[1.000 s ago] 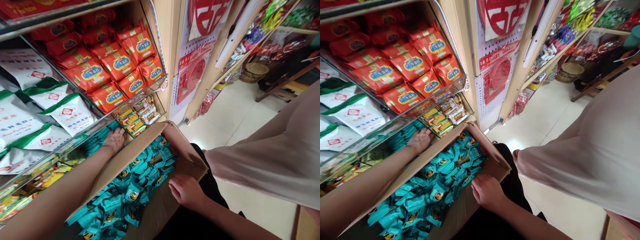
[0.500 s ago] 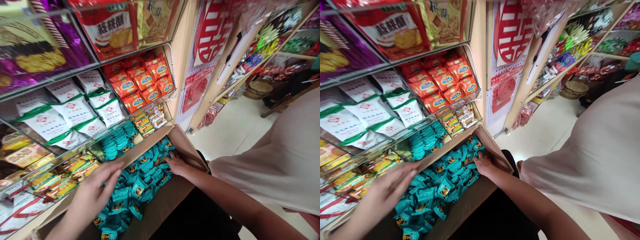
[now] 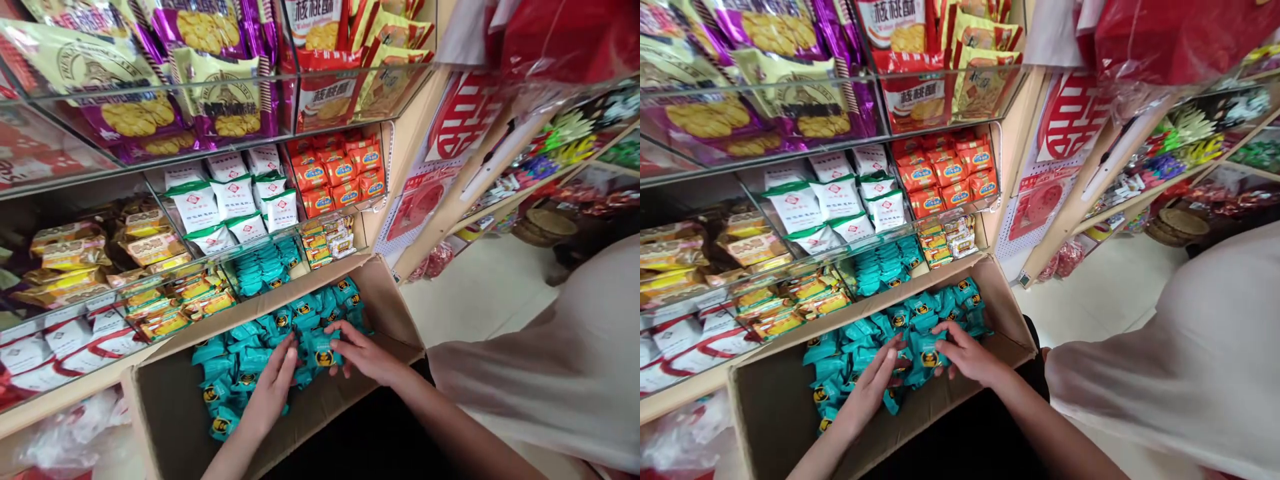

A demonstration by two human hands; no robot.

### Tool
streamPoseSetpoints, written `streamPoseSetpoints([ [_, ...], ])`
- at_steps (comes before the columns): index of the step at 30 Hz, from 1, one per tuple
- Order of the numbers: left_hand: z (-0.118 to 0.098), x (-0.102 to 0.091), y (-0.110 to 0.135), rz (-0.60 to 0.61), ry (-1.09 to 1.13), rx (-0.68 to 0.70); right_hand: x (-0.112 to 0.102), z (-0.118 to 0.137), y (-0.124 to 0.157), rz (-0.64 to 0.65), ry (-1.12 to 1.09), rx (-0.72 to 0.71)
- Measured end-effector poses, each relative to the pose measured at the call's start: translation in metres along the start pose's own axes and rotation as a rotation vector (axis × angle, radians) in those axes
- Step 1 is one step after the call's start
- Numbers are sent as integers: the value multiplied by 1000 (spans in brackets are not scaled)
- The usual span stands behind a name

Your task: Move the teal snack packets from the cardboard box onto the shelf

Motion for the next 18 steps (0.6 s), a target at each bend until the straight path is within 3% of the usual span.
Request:
streamPoseSetpoints([
  [2,-9,13,-5,19,65,8,18,11,4,-39,-228,-16],
  [4,-17,20,-6,-26,113,70,26,15,4,-133,-254,-21],
  [9,-21,18,4,-296,51,202,19,19,-1,-509,73,-161],
  [12,-20,15,10,-370,-7,215,22,20,-1,-567,142,-221],
  [18,-18,10,17,-456,-96,271,27,19,-1,-587,0,-231],
])
Point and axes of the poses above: each hand's wrist, its own y-axis away from the middle knuckle, its own x-axis out of the palm, z = x × y, the point moved 5 cm from there along -y, towards the middle knuckle, and after that the axes turned 11 degrees about -x, right-handed, at the moved point
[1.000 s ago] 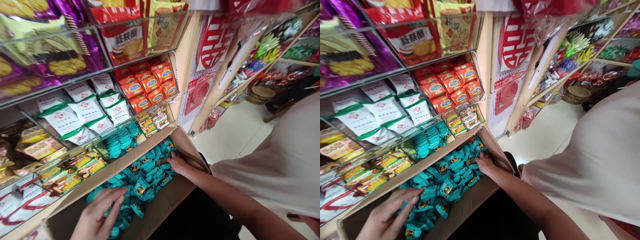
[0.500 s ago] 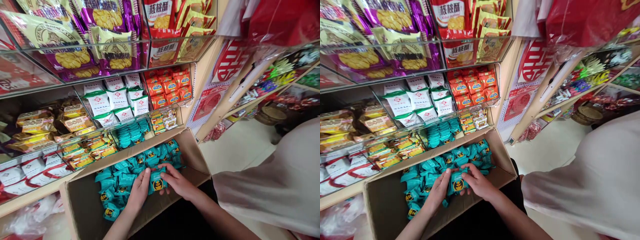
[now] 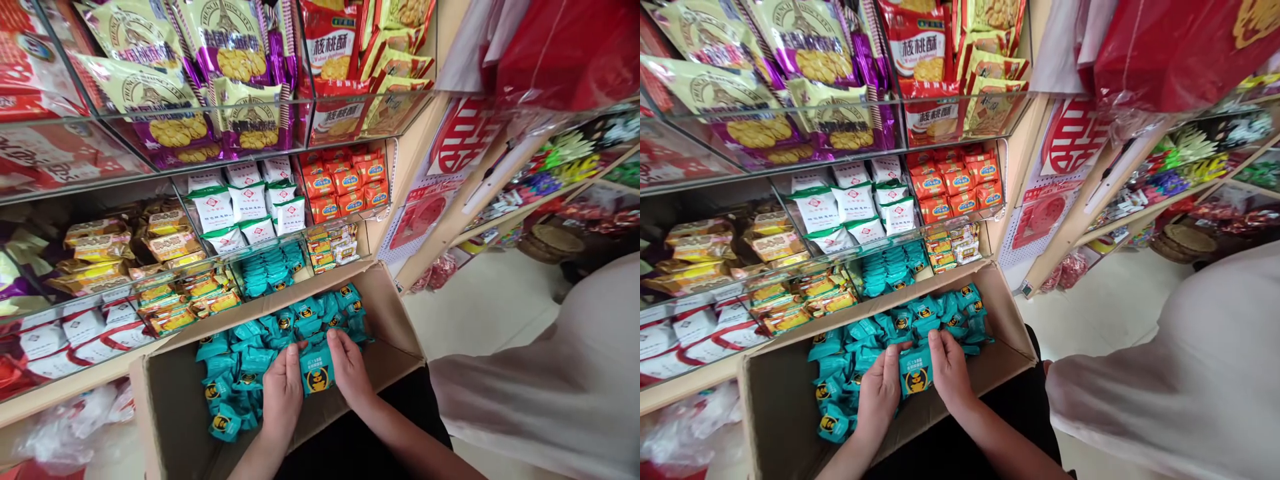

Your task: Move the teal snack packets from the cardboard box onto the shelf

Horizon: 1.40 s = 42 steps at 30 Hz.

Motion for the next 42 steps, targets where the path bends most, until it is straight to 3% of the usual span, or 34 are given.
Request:
streamPoseSetpoints([
  [7,-6,-1,-1,-64,3,124,-1,-7,-2,-103,-67,81],
  [14,-10,-5,-2,-110,0,198,-7,0,-3,-101,30,-8],
  [23,-1,-4,0,-110,26,151,-7,1,-3,-95,80,-36],
  [26,1,-4,-1,-1,-20,171,-11,3,-5,-12,114,-76],
  [32,-22,-8,6,453,-254,448,-6,19,-2,284,166,-207],
  [36,-28,-2,12,689,-312,324,5,33,4,418,144,-255],
  [39,-37,1,14,749,-329,289,1,34,4,376,158,-271],
  [42,-56,-9,0,615,-342,308,-17,23,-3,236,172,-226],
])
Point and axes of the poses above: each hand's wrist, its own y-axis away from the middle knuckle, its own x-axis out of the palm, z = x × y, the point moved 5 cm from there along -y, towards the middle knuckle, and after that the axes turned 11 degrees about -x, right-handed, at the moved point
